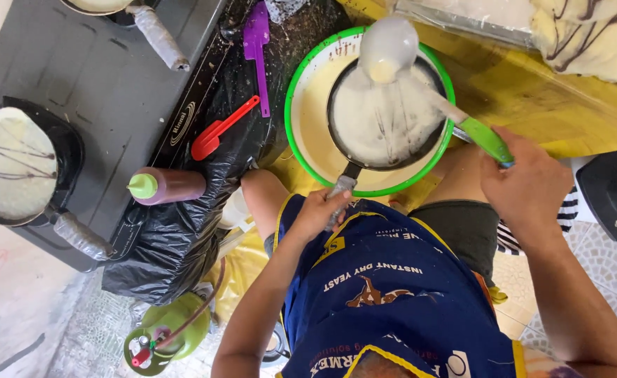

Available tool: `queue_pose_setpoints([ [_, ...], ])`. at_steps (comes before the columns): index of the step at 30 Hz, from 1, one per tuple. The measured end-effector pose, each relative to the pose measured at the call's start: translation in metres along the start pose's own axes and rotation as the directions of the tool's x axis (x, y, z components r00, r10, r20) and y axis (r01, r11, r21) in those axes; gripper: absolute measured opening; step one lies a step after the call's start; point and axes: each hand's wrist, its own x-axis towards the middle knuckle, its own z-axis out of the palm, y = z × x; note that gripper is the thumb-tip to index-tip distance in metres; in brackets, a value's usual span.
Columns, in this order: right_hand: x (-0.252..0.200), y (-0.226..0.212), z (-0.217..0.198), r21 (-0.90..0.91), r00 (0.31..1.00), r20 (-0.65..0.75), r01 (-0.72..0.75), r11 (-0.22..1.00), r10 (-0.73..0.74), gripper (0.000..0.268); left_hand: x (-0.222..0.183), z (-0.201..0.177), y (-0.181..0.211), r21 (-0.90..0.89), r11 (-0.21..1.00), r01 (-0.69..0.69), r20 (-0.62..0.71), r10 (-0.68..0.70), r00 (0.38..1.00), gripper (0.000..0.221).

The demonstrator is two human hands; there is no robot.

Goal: A person is making crepes by ladling batter into multiple pans, spreading it by rotating the pans, and removing the finished crepes.

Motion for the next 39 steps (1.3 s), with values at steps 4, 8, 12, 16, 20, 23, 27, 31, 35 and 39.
queue_pose_setpoints([
  [4, 0.006, 0.012, 0.003, -0.030, 0.975, 0.160, -0.150, 0.988, 0.153, 0.052, -0.015, -0.009, 0.047, 0.620, 0.740, 0.261, -0.335, -0.051, 0.941, 0.050],
  [8, 0.001, 0.012, 0.032, -0.231, 0.850, 0.491, -0.086, 0.969, 0.193, 0.038, -0.013, -0.044, 0.007, 0.933, -0.145, 0.330, -0.150, 0.675, 0.722, 0.055],
  [12, -0.016, -0.002, 0.068, -0.227, 0.839, 0.527, -0.011, 0.974, 0.132, 0.036, -0.050, -0.030, 0.030, 0.852, -0.348, 0.392, 0.021, 0.769, 0.638, 0.050],
  [16, -0.029, -0.007, 0.094, -0.222, 0.874, 0.484, 0.078, 0.972, 0.041, 0.026, -0.085, -0.011, 0.057, 0.873, -0.347, 0.341, 0.127, 0.839, 0.529, 0.048],
  [20, -0.030, 0.000, 0.145, -0.203, 0.817, 0.573, 0.072, 0.977, 0.059, 0.039, -0.069, -0.023, 0.031, 0.881, -0.323, 0.346, 0.104, 0.845, 0.524, 0.046],
  [23, -0.039, -0.007, 0.137, -0.227, 0.946, 0.293, 0.208, 0.951, -0.137, 0.023, -0.031, -0.044, -0.003, 0.860, -0.319, 0.398, 0.141, 0.898, 0.416, 0.050],
  [27, -0.034, -0.041, 0.120, -0.208, 0.942, 0.308, 0.203, 0.957, -0.133, 0.019, -0.024, -0.044, -0.012, 0.881, -0.280, 0.382, 0.146, 0.927, 0.345, 0.051],
  [31, -0.036, -0.045, 0.122, -0.185, 0.931, 0.296, 0.274, 0.944, -0.213, 0.020, -0.028, -0.036, 0.008, 0.864, -0.283, 0.417, 0.155, 0.937, 0.314, 0.046],
  [35, -0.021, -0.053, 0.092, -0.160, 0.922, 0.269, 0.328, 0.931, -0.279, 0.026, -0.032, -0.040, 0.017, 0.881, -0.245, 0.405, 0.143, 0.953, 0.266, 0.042],
  [39, -0.009, -0.054, 0.093, 0.061, 0.671, 0.742, -0.053, 0.997, -0.010, 0.069, -0.012, -0.063, -0.029, 0.927, -0.130, 0.351, -0.063, 0.870, 0.490, 0.044],
])
